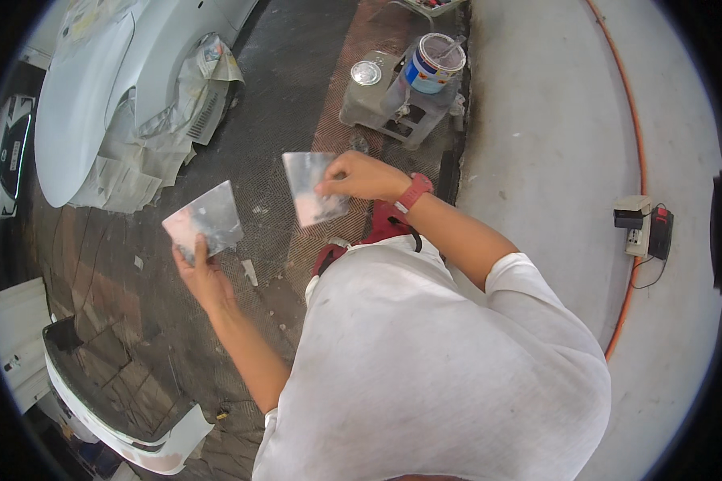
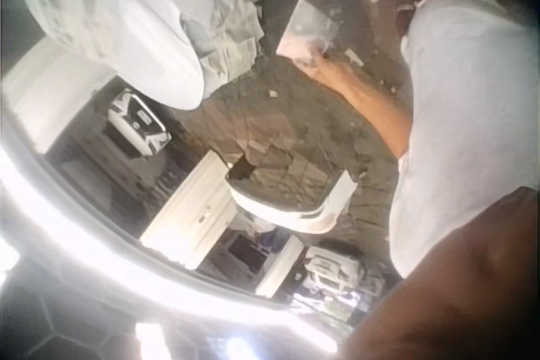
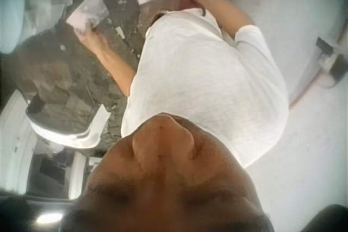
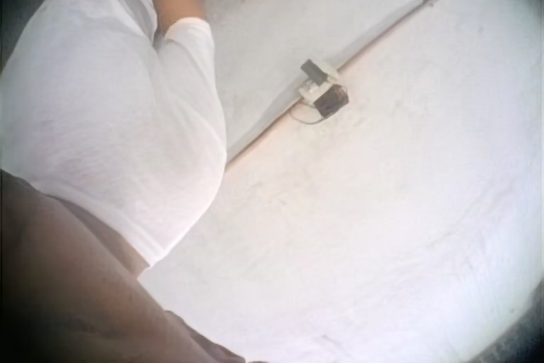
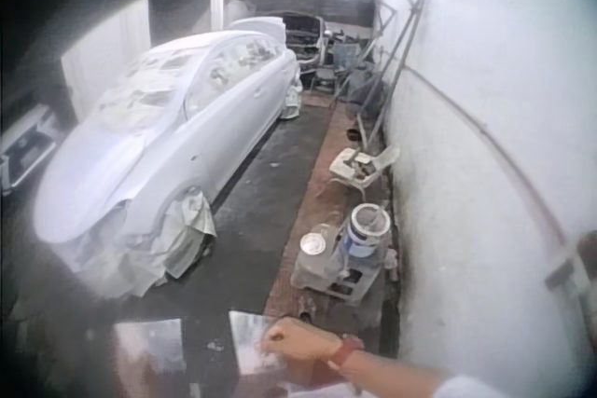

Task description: The person mixes a pink putty-like substance with a scraper and applies it to a white car bumper. They then use sandpaper to sand the applied areas on the bumper, smoothing the surface.

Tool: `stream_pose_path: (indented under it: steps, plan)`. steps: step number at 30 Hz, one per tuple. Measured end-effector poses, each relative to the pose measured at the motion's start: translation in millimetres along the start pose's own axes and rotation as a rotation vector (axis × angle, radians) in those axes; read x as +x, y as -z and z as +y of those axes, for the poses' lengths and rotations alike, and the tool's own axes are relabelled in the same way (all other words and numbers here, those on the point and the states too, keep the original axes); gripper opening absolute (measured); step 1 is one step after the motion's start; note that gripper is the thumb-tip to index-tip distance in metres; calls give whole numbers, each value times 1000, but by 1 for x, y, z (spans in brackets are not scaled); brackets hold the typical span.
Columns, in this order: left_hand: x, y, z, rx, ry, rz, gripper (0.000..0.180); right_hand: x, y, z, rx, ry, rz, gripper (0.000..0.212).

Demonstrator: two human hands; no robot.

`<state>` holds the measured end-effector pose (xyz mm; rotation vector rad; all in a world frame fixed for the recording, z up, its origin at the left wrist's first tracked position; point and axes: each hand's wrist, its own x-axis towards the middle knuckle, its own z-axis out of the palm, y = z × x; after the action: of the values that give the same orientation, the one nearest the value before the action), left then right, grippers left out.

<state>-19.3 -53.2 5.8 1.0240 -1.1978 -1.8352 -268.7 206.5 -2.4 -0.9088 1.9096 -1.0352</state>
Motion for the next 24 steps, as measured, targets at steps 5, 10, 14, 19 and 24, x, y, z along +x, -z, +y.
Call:
stream_pose_path:
  steps: [5, 10, 14, 19, 24]
  plan:
    - [1, -32, -17, -70, 212, -186, 57, -2, -4, 34, 112, 188, 663, 42]
    - [-12, -112, -51, -210, 362, -184, 58, 10, 45, 12, 338, 16, 465, 43]
    - [-3, -172, -79, -197, 419, -67, 58, 1, 72, -13, 53, 375, 315, 37]
    - [4, -271, -95, -63, 384, 84, 59, 1, 151, 76, -566, 300, 29, 43]
    - [-9, -368, -119, -38, 486, -116, 52, 20, 264, 167, 338, -42, 317, 60]
